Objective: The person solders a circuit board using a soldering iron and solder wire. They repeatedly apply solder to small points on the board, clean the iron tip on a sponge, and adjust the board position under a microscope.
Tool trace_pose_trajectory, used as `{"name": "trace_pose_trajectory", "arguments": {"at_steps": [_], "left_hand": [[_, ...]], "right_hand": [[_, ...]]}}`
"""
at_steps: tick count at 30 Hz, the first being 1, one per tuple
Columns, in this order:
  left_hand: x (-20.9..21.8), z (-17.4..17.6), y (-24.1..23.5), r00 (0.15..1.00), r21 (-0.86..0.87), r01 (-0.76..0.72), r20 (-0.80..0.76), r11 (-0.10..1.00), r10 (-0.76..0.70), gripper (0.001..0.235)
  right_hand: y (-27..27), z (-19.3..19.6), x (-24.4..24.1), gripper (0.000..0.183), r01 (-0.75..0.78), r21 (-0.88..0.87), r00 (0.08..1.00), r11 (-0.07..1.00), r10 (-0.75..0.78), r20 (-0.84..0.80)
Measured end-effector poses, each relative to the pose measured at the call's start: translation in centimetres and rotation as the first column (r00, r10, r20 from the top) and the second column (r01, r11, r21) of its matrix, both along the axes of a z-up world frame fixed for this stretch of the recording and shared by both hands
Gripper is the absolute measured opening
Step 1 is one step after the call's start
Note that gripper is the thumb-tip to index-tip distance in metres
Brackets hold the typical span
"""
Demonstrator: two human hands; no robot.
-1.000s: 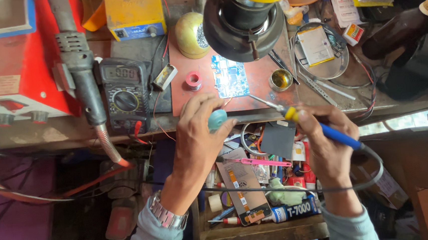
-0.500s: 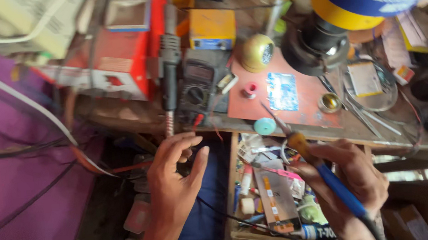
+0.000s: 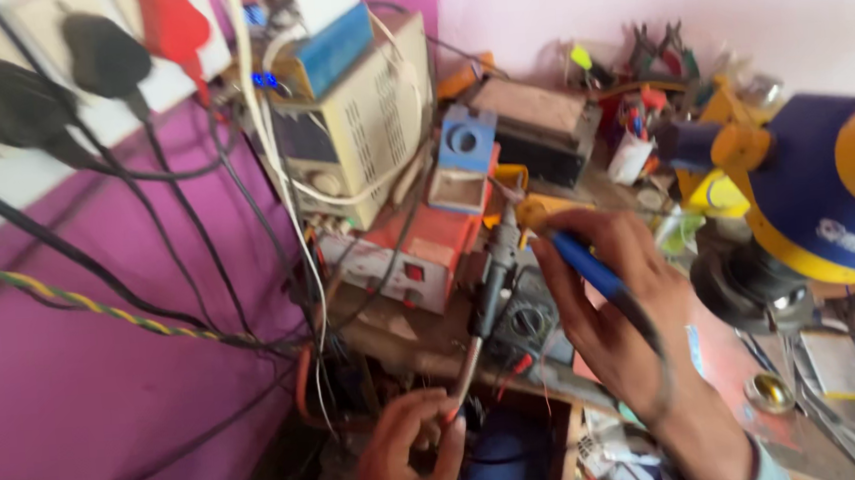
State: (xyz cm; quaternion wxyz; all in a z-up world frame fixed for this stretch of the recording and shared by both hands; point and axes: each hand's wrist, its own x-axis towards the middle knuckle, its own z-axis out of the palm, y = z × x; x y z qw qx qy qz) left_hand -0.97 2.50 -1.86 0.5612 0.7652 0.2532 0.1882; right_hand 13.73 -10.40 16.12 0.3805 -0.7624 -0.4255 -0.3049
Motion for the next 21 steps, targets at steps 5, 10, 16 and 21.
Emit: {"name": "trace_pose_trajectory", "arguments": {"at_steps": [5,10,16,21], "left_hand": [[-0.7,-4.2,1.1,0.998,-0.021,0.016,0.068,1.000,-0.014,0.027],[-1.0,-6.2,1.8,0.998,-0.028,-0.046,-0.048,0.999,0.045,0.027],[-1.1,-6.0,2.7,0.993,-0.003,-0.108,0.041,0.994,0.108,0.028],[-1.2,-7.1,3.1,0.991,0.010,-0.112,0.076,0.994,0.111,0.029]], "right_hand": [[5.1,-1.2,5.6,0.019,-0.128,-0.083,0.977,0.988,0.139,0.159],[8.2,-2.8,9.1,0.019,-0.117,-0.150,0.980,0.982,0.139,0.142],[11.1,-4.0,12.4,0.023,-0.150,-0.151,0.976,0.977,0.171,0.137],[12.8,-4.8,14.6,0.029,0.021,-0.235,0.992,0.972,0.009,0.127]]}}
